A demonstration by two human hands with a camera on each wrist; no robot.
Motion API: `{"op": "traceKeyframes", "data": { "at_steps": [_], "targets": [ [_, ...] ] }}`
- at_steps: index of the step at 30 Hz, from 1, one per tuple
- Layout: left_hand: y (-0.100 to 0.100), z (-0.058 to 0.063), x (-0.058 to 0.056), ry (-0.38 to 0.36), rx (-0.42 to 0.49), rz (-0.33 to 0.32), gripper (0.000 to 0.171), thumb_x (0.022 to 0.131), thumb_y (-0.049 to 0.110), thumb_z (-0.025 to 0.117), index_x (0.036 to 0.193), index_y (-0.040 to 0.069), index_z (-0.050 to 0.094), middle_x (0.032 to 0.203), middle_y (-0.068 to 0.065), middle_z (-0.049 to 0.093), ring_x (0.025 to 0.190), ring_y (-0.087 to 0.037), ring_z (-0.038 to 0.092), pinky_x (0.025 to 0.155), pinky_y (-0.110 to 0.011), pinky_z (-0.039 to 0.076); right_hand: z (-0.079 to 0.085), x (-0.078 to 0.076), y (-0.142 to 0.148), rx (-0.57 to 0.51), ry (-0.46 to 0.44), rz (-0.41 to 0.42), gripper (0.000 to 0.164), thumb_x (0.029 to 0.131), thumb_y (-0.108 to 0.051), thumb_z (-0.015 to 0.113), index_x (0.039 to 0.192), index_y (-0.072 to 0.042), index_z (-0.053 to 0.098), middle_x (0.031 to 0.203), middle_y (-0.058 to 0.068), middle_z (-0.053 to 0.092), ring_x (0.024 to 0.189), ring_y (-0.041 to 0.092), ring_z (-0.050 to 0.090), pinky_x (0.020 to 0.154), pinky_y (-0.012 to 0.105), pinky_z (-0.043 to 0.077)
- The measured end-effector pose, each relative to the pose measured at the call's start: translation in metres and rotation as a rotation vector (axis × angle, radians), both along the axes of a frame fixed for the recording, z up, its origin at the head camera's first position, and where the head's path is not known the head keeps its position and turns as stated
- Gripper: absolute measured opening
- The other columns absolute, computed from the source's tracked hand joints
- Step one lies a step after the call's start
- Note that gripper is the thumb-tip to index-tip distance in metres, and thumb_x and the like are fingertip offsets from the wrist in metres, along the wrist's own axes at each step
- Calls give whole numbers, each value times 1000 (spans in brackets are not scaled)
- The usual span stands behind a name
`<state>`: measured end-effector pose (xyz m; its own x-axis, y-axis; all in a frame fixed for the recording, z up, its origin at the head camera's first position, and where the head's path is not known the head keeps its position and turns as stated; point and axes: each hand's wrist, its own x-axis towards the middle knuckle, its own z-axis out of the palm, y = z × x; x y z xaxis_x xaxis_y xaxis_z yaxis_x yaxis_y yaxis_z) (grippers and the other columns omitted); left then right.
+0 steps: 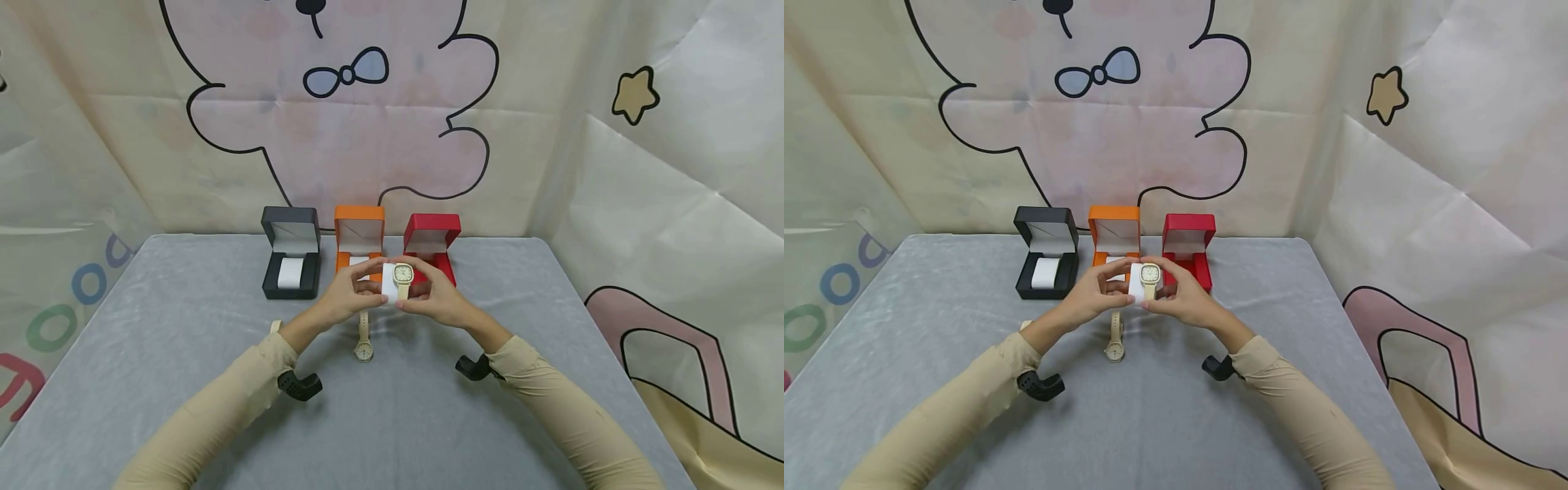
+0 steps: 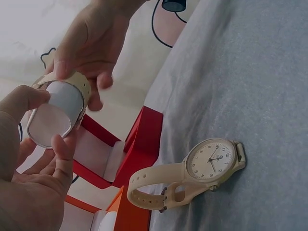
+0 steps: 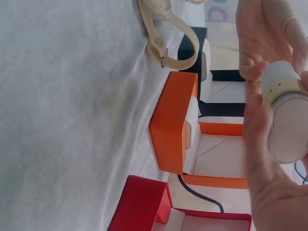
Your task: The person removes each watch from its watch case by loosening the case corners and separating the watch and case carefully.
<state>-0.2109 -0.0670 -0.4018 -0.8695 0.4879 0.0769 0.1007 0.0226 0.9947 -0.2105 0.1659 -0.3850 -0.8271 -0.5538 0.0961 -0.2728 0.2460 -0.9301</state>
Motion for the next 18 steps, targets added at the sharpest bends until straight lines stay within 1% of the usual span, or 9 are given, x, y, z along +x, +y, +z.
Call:
{"op": "traceKeyframes", "data": {
  "at_steps": [4,6,8,12,14,15,18],
  "targets": [
    [-1,0,0,5,3,-5,70,88,-3,71,152,8,45,151,-17,47,98,-12,66,81,-19,56,2,1,1,-5,-10,19,75,87,-1,75,153,-15,41,145,11,48,67,50,63,60,36,59],
    [-1,0,0,11,5,-7,69,89,-3,71,152,8,45,152,-18,47,98,-12,66,81,-19,56,2,1,1,-10,-18,26,76,87,-1,75,154,-15,40,145,12,47,67,52,63,59,39,59],
    [-1,0,0,14,10,-6,69,89,-3,71,152,8,45,152,-18,47,98,-12,66,81,-19,56,2,1,1,-13,-15,27,77,88,0,75,154,-13,39,145,12,46,66,48,64,58,38,59],
    [-1,0,0,16,24,-2,67,90,-1,71,151,8,45,152,-18,47,98,-13,67,80,-20,57,1,0,2,-25,-6,14,75,88,0,75,154,-8,38,143,14,47,63,30,68,58,40,59],
    [-1,0,0,15,28,1,68,90,-1,72,151,7,45,151,-18,48,98,-14,68,80,-21,57,0,0,2,-30,-1,6,75,88,0,75,153,-6,38,141,15,48,63,23,69,58,42,59],
    [-1,0,0,18,29,1,68,90,0,72,152,6,44,151,-18,48,97,-14,68,80,-21,57,0,0,2,-32,-2,5,74,89,0,75,153,-5,38,139,15,49,63,23,68,59,43,59],
    [-1,-1,-1,26,33,-6,69,89,-1,71,152,3,42,150,-20,48,97,-12,68,80,-20,57,0,0,2,-38,-1,7,74,89,1,74,153,-4,38,139,14,49,62,31,66,59,41,59]
  ]
}}
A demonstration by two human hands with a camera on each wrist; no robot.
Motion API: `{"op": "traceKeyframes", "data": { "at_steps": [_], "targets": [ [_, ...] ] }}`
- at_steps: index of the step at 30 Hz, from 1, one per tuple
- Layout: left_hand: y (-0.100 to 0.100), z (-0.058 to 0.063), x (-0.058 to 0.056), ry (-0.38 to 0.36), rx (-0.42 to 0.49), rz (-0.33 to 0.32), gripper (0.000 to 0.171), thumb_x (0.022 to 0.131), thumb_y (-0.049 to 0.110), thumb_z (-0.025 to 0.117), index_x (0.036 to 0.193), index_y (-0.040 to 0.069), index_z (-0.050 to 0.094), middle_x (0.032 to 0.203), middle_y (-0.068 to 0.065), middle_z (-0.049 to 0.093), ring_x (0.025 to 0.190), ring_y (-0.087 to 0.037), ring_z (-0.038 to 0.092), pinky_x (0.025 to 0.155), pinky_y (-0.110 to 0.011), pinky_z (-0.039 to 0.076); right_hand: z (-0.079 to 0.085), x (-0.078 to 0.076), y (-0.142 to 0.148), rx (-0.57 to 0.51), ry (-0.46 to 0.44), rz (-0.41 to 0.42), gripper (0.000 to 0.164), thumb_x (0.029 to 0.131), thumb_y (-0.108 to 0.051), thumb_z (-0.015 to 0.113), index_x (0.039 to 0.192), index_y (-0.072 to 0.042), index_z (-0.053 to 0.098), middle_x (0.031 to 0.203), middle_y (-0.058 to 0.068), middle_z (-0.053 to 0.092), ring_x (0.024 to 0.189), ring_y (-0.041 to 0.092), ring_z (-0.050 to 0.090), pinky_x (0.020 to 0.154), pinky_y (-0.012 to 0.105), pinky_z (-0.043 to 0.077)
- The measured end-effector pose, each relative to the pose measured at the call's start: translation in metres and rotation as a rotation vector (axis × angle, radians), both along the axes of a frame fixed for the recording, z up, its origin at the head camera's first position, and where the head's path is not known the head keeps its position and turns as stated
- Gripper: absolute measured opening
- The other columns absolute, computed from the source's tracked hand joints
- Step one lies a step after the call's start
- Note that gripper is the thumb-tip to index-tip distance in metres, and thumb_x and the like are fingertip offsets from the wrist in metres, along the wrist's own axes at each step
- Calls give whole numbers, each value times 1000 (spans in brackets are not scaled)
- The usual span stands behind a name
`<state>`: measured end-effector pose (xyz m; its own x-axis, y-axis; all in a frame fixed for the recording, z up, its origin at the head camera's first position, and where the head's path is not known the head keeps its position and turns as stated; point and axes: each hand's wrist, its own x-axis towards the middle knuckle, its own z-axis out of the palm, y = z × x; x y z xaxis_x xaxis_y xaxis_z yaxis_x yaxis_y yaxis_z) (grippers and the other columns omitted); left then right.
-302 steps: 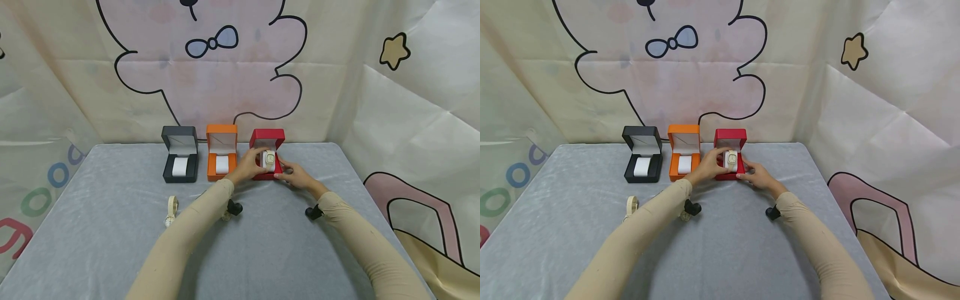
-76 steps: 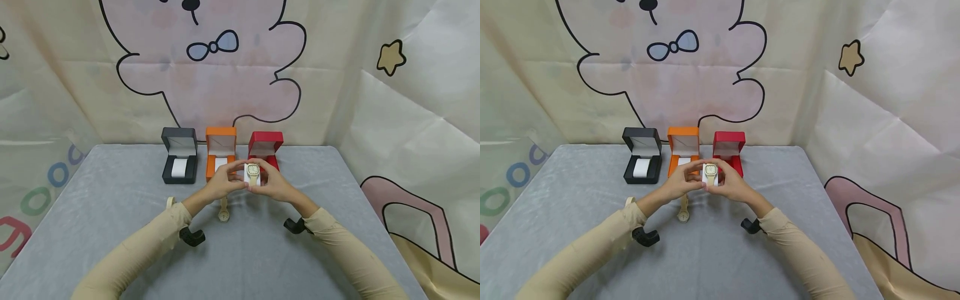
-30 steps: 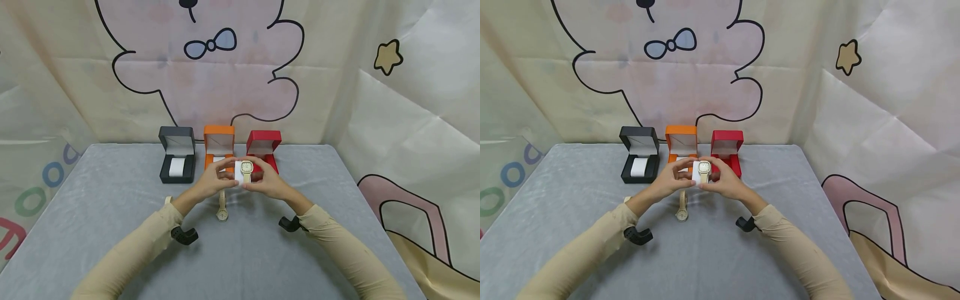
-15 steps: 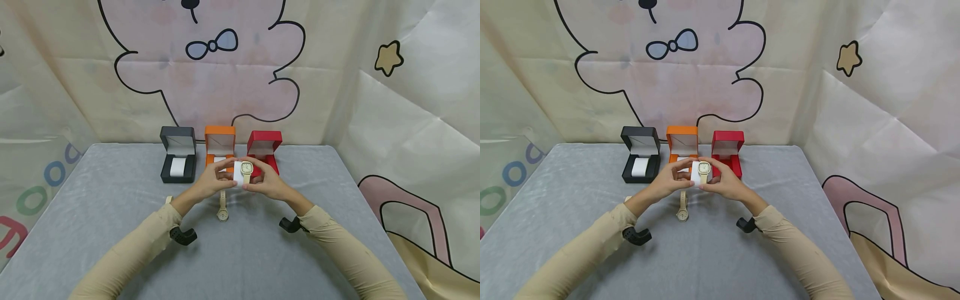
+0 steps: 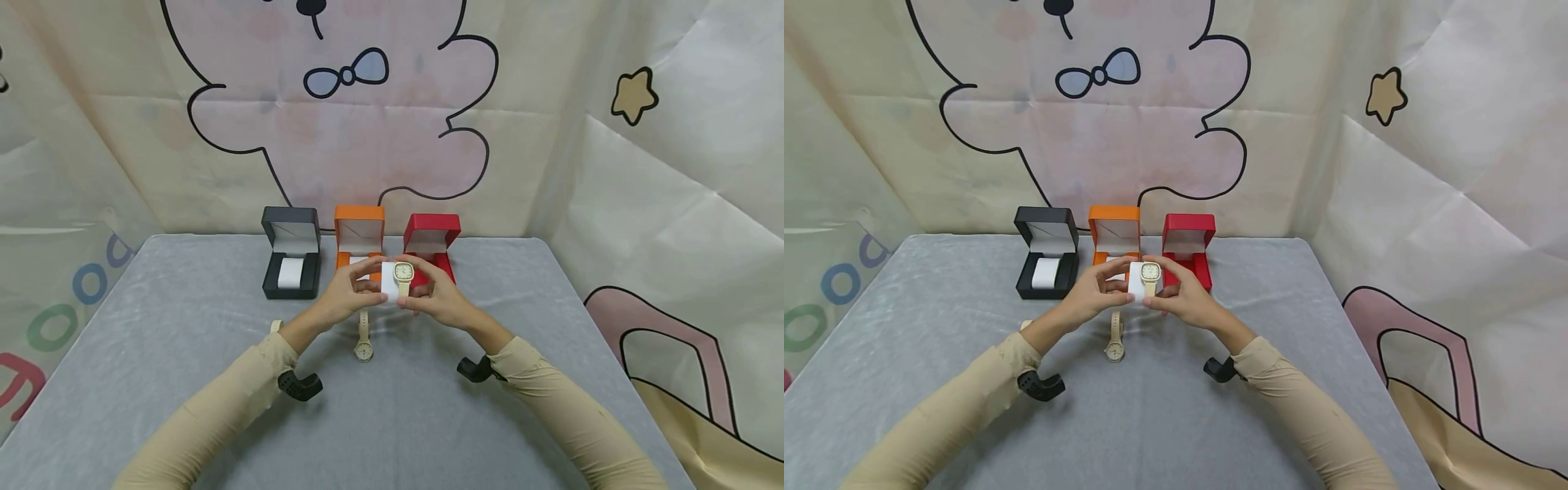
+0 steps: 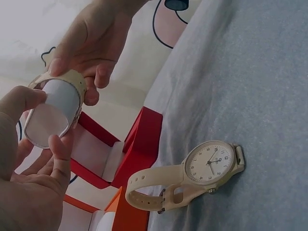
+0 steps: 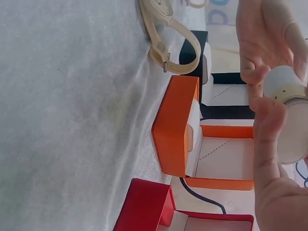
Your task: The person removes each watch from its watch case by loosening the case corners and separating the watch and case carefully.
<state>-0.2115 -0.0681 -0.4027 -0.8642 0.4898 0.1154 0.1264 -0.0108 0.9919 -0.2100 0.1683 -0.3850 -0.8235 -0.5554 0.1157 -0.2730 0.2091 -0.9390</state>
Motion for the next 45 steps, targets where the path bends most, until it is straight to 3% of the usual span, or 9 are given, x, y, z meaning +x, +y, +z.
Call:
{"op": "traceKeyframes", "data": {
  "at_steps": [3,7,12,16,20,26,33,45],
  "targets": [
    [-1,0,0,-2,12,-11,70,89,-3,71,152,1,41,149,-21,48,96,-11,68,80,-20,56,0,0,1,3,-6,10,75,89,1,74,153,-4,37,140,14,47,63,32,65,59,36,59],
    [-2,0,0,-6,17,-19,70,89,-5,70,152,2,42,148,-22,48,97,-10,68,81,-19,56,0,0,1,-1,-22,24,76,89,2,73,154,-4,36,139,15,46,68,21,68,61,36,59],
    [-2,0,0,7,-2,-9,70,88,-3,72,152,3,43,149,-22,48,99,-11,67,82,-19,56,1,1,2,-15,-47,25,69,94,-2,68,155,-8,36,147,13,43,67,19,66,62,32,58],
    [0,-1,0,21,-27,1,70,87,-2,73,151,5,44,150,-20,49,101,-13,67,82,-19,55,-1,0,4,-14,-103,26,63,100,-10,61,157,-13,34,153,11,39,86,19,64,65,34,60],
    [1,-1,0,18,-40,-1,70,87,-3,73,151,6,45,152,-17,48,103,-16,66,81,-20,55,-1,-1,6,-36,-195,48,58,105,-17,54,158,-16,32,148,14,43,101,24,63,68,42,62],
    [2,0,0,6,-45,-1,71,86,-4,73,151,6,45,154,-15,46,104,-16,67,81,-20,56,-2,-3,7,-86,-290,39,49,107,-20,50,155,-19,38,130,10,53,95,25,68,71,40,63],
    [2,-2,0,-11,-15,0,70,88,-5,72,151,4,44,150,-19,48,102,-15,68,81,-21,57,-2,-3,7,-122,-285,17,53,107,-20,51,155,-7,32,123,5,55,92,22,70,70,38,62],
    [-5,1,-5,-92,57,-66,69,90,-7,66,153,2,40,150,-22,47,110,-13,67,85,-24,57,7,-5,18,-48,-287,-5,50,106,-21,54,153,-14,40,129,10,55,100,24,68,67,34,61]
  ]
}}
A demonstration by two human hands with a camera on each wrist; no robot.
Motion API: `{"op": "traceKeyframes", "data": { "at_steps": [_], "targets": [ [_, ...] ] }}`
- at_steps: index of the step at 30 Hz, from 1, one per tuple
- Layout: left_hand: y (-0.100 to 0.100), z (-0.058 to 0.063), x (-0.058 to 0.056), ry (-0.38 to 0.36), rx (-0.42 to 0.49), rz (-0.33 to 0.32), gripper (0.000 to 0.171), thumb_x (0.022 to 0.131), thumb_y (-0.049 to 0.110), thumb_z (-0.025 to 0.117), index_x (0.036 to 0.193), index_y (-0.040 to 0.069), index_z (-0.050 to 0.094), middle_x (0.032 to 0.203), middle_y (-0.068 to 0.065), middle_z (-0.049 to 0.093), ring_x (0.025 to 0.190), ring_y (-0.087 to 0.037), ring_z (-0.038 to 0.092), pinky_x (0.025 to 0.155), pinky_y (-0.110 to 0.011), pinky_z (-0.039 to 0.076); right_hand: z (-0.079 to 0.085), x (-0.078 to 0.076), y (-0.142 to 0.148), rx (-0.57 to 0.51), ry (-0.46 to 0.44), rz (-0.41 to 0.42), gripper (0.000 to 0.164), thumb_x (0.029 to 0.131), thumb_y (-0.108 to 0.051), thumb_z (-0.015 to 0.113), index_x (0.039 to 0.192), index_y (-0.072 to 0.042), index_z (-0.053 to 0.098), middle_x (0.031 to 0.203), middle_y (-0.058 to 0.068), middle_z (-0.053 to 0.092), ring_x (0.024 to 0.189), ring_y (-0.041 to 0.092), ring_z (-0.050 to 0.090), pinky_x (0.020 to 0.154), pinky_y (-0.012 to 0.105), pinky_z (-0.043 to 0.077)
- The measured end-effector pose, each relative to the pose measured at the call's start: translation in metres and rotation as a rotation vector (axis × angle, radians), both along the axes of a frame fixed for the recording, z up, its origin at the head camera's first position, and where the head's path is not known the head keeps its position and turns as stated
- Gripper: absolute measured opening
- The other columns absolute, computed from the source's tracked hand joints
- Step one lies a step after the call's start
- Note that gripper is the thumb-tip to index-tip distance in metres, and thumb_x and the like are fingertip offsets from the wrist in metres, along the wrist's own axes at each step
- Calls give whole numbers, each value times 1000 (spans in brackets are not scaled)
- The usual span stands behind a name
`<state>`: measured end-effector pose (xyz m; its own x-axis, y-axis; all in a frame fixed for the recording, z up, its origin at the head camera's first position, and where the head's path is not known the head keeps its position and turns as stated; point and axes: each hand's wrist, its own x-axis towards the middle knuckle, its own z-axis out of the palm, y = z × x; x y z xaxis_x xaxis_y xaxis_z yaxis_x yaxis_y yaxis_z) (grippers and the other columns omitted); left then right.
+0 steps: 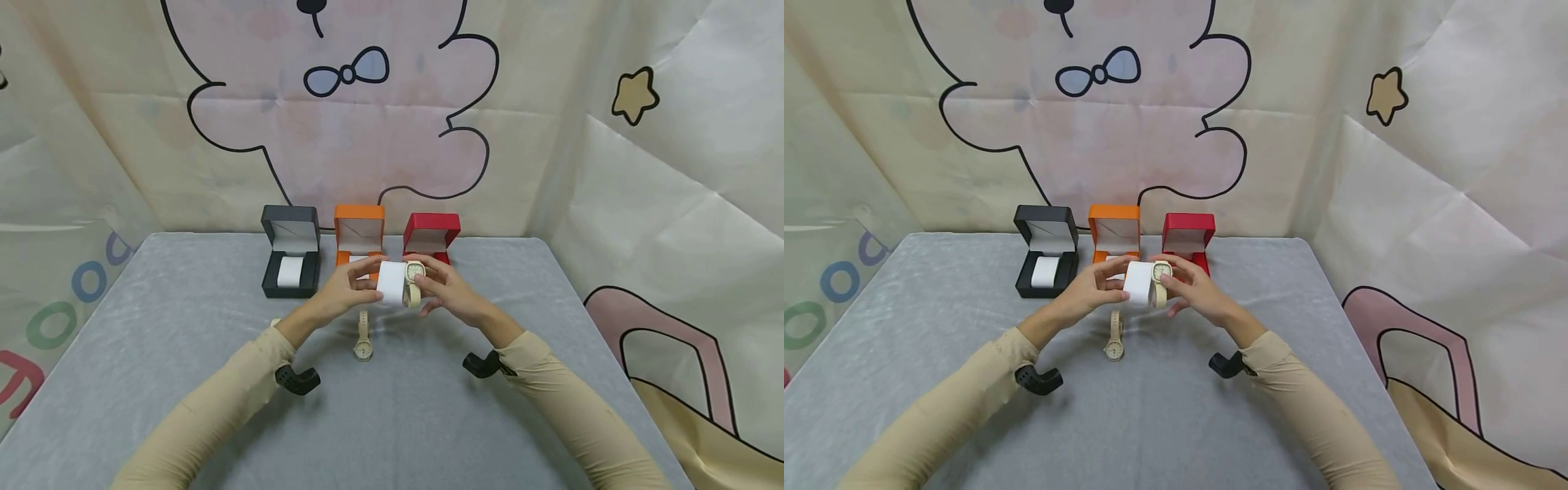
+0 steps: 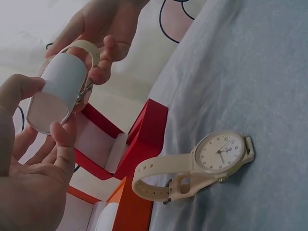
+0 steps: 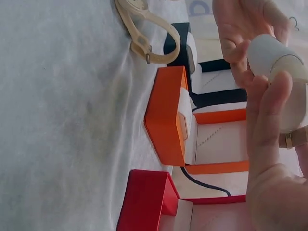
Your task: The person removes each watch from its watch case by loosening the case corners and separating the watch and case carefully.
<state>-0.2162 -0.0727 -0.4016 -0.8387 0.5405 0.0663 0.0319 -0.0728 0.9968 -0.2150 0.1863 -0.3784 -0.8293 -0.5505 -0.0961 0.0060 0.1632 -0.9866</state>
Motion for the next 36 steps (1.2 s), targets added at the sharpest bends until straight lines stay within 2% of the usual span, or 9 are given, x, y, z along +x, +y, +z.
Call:
{"op": "traceKeyframes", "data": {
  "at_steps": [2,8,11,14,17,23,31,33,36],
  "targets": [
    [-2,-1,-1,1,15,7,69,90,-8,66,153,2,40,148,-23,47,109,-13,67,85,-24,58,2,0,2,-8,-19,-3,50,106,-23,54,154,-17,40,132,11,54,103,24,67,69,35,61],
    [-3,0,-2,11,21,41,69,90,-8,67,153,6,42,149,-23,47,105,-9,67,84,-24,58,-1,1,6,-79,-72,3,53,107,-21,51,157,-14,35,136,9,51,117,27,63,83,41,61],
    [-4,-1,-1,6,6,59,69,90,-7,68,152,8,44,150,-22,47,104,-9,67,84,-24,58,-4,0,9,-119,-104,-20,51,107,-18,50,156,-13,35,133,6,52,115,25,64,89,39,60],
    [-5,-2,-1,1,-3,70,69,90,-6,69,152,10,44,150,-21,48,105,-11,67,84,-24,58,-7,-1,11,-132,-125,-65,51,107,-16,50,155,-11,37,132,3,52,111,18,64,92,33,58],
    [-6,-3,-1,5,-13,73,69,90,-6,69,152,10,44,150,-20,48,106,-12,67,85,-24,58,-11,-2,15,-100,-116,-105,52,105,-12,52,155,-7,38,139,6,48,109,12,62,94,25,56],
    [-7,-5,-1,6,-11,66,69,90,-5,69,153,11,44,151,-19,47,106,-12,67,85,-24,58,-15,-2,21,-6,-87,-145,56,101,-6,58,153,-2,41,157,23,37,105,8,62,93,19,53],
    [-7,-5,-1,7,-25,70,69,90,-5,69,152,10,45,151,-19,46,104,-10,67,85,-22,58,-16,-1,30,21,-66,-155,63,97,-2,60,155,2,36,166,18,27,99,4,65,89,16,51],
    [-7,-6,-1,6,-32,72,69,90,-3,69,153,9,44,150,-19,47,104,-10,66,86,-22,57,-17,-2,33,14,-64,-153,63,96,0,59,155,2,35,166,17,26,107,10,64,89,16,51],
    [-8,-8,-1,12,-51,72,69,90,2,71,153,8,44,150,-19,47,105,-9,66,87,-22,57,-20,-1,39,13,-61,-140,64,96,2,57,155,4,33,167,18,23,133,28,54,92,14,50]
  ]
}}
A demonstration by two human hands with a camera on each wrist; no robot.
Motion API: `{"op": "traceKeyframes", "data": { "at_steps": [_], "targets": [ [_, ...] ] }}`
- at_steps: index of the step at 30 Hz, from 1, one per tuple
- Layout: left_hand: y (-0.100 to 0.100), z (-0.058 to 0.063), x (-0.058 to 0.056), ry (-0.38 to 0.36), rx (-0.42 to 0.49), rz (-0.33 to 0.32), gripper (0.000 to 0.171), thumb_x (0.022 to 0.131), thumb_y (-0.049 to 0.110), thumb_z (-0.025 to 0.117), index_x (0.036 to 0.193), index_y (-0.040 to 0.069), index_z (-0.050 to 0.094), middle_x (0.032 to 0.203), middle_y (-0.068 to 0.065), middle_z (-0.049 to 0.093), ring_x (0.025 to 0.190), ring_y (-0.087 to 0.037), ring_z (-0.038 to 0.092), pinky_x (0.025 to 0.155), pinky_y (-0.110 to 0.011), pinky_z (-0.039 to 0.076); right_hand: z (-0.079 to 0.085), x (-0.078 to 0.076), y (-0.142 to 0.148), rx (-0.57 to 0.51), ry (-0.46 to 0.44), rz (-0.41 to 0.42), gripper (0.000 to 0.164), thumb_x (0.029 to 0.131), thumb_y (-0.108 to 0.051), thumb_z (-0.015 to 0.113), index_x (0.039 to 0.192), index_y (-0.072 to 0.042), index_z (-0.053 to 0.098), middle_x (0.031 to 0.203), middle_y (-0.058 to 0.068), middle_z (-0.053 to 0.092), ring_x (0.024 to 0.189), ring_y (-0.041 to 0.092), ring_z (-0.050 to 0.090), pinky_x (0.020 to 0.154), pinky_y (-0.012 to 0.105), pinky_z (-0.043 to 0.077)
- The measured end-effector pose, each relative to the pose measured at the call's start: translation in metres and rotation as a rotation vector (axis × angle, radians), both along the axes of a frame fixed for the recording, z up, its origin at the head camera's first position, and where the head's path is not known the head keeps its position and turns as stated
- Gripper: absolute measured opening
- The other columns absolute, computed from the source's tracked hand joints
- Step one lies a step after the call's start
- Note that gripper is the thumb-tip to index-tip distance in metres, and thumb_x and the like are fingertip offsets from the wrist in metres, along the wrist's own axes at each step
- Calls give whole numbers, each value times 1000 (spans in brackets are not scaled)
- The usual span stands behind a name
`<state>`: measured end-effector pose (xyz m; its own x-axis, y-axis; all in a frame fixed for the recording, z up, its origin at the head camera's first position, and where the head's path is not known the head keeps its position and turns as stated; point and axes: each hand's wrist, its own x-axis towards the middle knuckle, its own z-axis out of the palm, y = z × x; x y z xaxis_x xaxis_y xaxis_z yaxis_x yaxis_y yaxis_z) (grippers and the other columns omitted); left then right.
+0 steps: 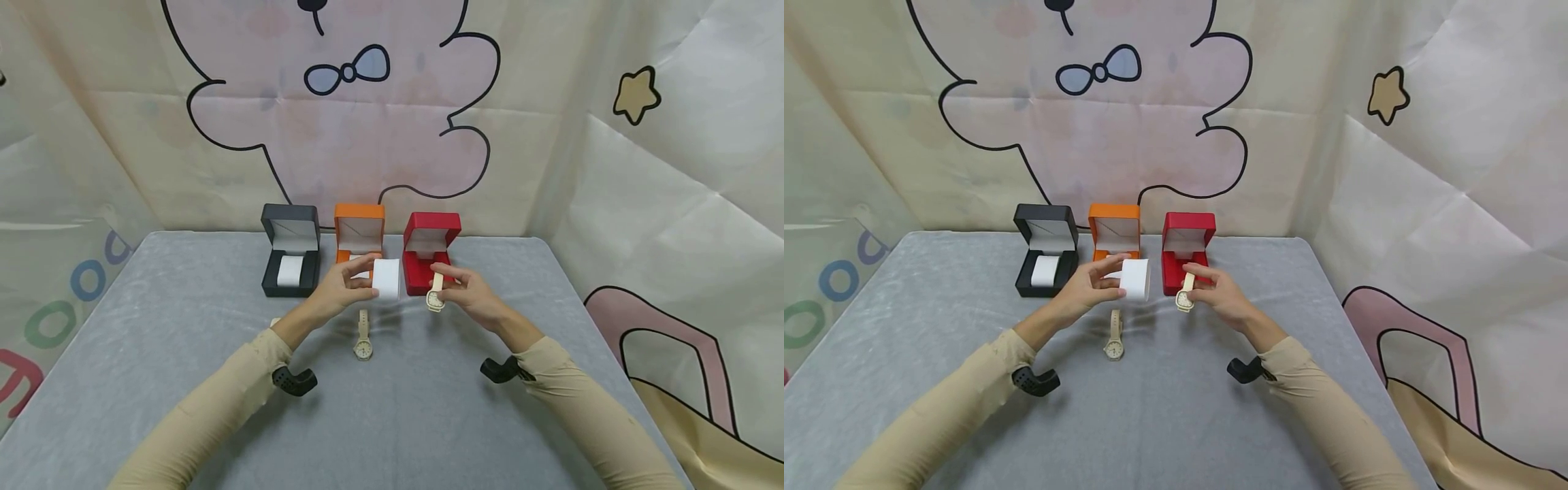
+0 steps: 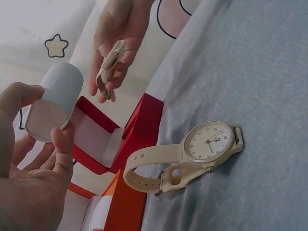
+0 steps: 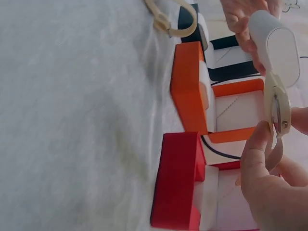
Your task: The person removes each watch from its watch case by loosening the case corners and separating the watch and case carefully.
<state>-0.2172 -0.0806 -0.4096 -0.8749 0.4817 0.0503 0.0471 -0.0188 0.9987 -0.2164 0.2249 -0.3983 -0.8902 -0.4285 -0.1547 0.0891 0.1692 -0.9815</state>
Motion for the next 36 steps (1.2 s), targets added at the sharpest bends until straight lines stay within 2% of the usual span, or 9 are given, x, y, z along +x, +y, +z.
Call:
{"op": "traceKeyframes", "data": {
  "at_steps": [3,5,10,14,19,23,30,36],
  "targets": [
    [-1,-2,0,6,-13,5,70,89,7,74,153,8,44,151,-21,46,104,-9,66,86,-21,57,-3,-1,5,-5,3,21,65,96,3,56,156,6,29,168,21,20,151,43,29,95,12,48],
    [0,-3,1,3,-19,3,70,89,7,74,152,9,44,152,-20,44,102,-8,66,85,-20,56,-5,0,7,-5,3,32,66,96,4,55,156,7,28,168,22,18,153,45,24,95,11,48],
    [8,-5,2,-16,-17,-4,69,89,0,72,152,12,46,155,-16,43,96,-9,64,82,-19,56,-9,3,13,7,-10,43,67,97,2,58,156,5,28,168,20,20,148,48,32,95,12,49],
    [15,-6,2,-25,-17,-13,68,89,0,72,151,13,46,153,-16,46,99,-13,65,83,-22,57,-14,5,19,19,-13,49,66,98,1,58,157,3,29,168,19,20,144,51,36,95,14,50],
    [19,-6,-2,-16,-49,-3,68,90,5,73,152,15,46,153,-15,45,105,-18,65,88,-24,57,-15,7,23,12,-20,63,68,97,1,61,157,3,29,168,20,21,143,46,41,95,15,51],
    [20,-5,-4,-2,-66,15,69,90,5,73,153,13,44,155,-16,44,109,-21,64,91,-27,56,-13,7,24,13,-19,85,70,96,1,62,158,2,28,166,22,24,141,43,45,94,16,52],
    [21,-3,-5,-10,-67,9,69,90,4,73,153,11,44,154,-17,45,106,-17,64,90,-26,56,-15,8,31,52,-18,136,73,95,-1,65,158,1,28,167,22,20,144,49,38,94,18,53],
    [22,-1,-4,-16,-63,7,68,90,4,73,152,12,45,154,-17,46,104,-17,64,89,-24,55,-18,13,38,88,-20,157,73,94,-4,68,157,-1,31,167,20,22,143,46,42,96,19,53]
  ]
}}
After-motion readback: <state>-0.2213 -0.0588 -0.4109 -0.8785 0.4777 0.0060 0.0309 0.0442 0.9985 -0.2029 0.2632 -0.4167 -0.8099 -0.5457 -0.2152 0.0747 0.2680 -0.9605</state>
